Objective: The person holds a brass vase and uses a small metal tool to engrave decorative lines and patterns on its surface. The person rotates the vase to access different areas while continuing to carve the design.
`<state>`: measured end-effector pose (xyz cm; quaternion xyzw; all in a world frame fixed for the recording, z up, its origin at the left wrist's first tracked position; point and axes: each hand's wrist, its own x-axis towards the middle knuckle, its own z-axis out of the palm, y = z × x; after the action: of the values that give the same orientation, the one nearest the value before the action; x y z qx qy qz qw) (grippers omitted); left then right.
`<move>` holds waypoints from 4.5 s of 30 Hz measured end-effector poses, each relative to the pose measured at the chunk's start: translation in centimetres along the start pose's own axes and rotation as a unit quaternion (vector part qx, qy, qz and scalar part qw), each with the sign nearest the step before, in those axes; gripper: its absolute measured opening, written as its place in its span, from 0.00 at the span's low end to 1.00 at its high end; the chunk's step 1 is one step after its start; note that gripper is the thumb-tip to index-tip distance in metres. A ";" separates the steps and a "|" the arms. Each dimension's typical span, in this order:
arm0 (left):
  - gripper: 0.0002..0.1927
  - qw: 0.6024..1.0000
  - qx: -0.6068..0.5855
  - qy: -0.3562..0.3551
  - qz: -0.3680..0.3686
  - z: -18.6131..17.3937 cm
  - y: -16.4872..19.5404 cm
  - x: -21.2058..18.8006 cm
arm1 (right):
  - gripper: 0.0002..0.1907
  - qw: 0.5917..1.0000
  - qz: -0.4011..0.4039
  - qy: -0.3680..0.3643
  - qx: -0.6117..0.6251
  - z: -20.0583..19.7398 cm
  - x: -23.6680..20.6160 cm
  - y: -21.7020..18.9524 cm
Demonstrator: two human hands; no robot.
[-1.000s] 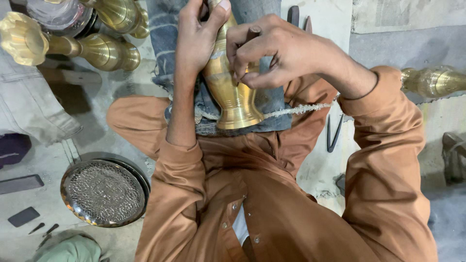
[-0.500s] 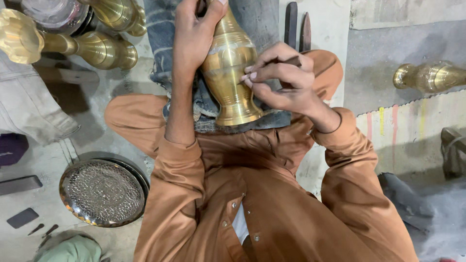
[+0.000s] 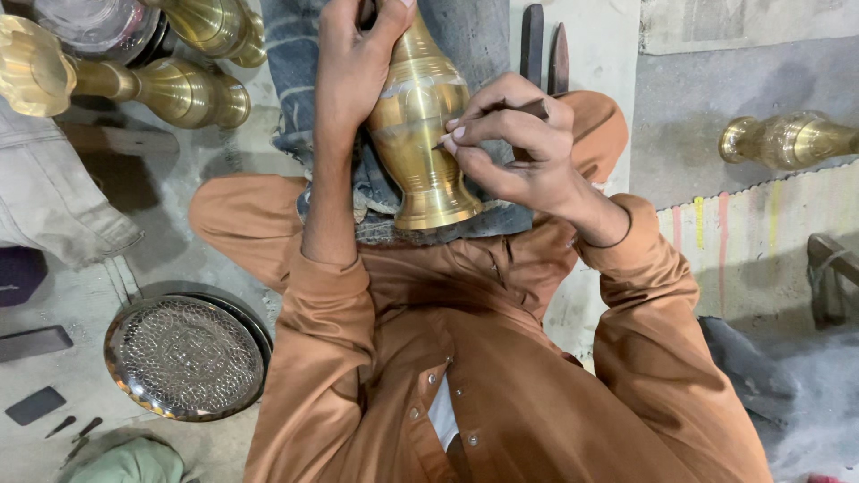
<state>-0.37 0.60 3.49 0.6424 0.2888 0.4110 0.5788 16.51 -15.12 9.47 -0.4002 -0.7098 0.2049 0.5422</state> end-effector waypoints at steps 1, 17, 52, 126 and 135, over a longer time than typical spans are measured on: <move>0.14 1.000 -0.004 0.000 -0.006 0.0 0.0 0.0 | 0.07 1.000 -0.006 -0.016 0.015 -0.2 0.1 0.2; 0.13 0.999 -0.016 0.005 -0.029 0.0 -0.4 0.2 | 0.06 0.989 -0.031 -0.114 0.088 -1.9 1.5 1.9; 0.18 0.995 -0.058 0.082 0.001 1.7 0.6 -3.2 | 0.13 0.985 0.029 0.121 -0.116 3.2 -2.0 -2.3; 0.15 0.993 -0.083 0.087 -0.012 1.6 0.0 -2.9 | 0.08 0.990 0.012 0.117 -0.077 3.4 -1.4 -2.5; 0.34 0.963 -0.262 0.058 -0.016 0.9 -0.7 -4.0 | 0.10 0.952 0.155 0.249 0.089 2.6 -6.1 -1.2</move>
<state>-1.46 -3.10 2.04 0.4388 0.2140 0.4993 0.7158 14.20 -20.27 5.76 -0.4938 -0.4601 0.2430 0.6968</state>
